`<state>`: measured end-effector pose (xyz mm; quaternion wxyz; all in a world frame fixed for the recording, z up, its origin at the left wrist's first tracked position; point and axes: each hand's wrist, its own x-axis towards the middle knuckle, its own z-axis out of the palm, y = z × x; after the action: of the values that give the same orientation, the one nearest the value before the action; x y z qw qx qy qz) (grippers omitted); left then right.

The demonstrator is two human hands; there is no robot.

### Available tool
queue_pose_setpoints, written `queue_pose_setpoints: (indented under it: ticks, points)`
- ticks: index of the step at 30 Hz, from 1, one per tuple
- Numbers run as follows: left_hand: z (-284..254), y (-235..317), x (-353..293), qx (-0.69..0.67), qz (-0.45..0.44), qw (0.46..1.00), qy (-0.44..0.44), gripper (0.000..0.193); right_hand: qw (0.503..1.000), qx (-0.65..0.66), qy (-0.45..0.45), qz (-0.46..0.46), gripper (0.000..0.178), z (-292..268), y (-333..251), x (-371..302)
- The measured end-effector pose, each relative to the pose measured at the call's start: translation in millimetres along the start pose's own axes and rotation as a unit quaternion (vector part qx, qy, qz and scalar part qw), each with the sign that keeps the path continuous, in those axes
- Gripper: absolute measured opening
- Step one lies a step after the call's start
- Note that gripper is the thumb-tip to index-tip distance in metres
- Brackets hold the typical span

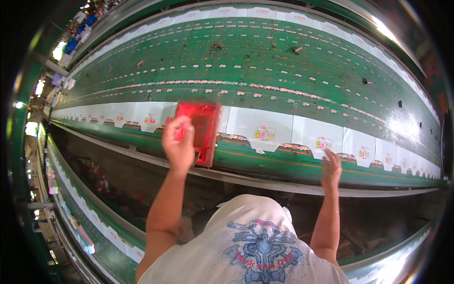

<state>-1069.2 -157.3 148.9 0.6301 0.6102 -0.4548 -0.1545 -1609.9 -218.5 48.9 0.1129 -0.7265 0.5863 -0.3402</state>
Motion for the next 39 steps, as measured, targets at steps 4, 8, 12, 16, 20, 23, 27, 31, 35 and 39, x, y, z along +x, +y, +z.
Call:
queue_pose_setpoints:
  ticks: [4,8,12,16,20,23,27,31,35,39]
  points:
    - [-107,-107,37,0.109,-0.059,0.992,0.037,0.055,0.990,-0.085,-0.103,-0.054,0.025,44,-93,-15]
    - [-141,-144,42,0.188,-0.175,0.966,-0.024,0.069,0.983,-0.087,-0.154,-0.042,0.024,100,-134,-31]
    - [-163,-191,32,0.125,-0.124,0.979,-0.100,0.073,0.979,-0.095,-0.180,0.027,0.029,141,-186,-22]
    - [-156,-191,27,0.024,-0.155,0.980,-0.125,0.083,0.965,-0.127,-0.202,0.111,0.022,170,-196,-9]
    - [-154,-192,17,0.045,-0.149,0.981,-0.116,0.090,0.962,-0.108,-0.230,0.099,0.018,163,-214,-16]
    - [-152,-193,16,0.044,-0.156,0.981,-0.104,0.091,0.978,-0.057,-0.178,0.094,0.015,127,-220,-37]
    - [-144,-188,19,0.022,-0.164,0.982,-0.086,0.087,0.966,-0.112,-0.156,0.174,0.008,53,-194,-86]
    - [-136,-180,16,-0.050,-0.172,0.982,-0.065,0.085,0.904,-0.260,-0.246,0.234,0.016,-10,-133,-170]
    - [-124,-155,7,-0.111,-0.167,0.978,-0.057,0.087,0.845,-0.305,-0.305,0.317,0.051,-39,-135,-230]
    - [-85,-123,1,-0.113,-0.160,0.979,-0.053,0.088,0.838,-0.244,-0.327,0.364,0.059,-42,-131,-270]
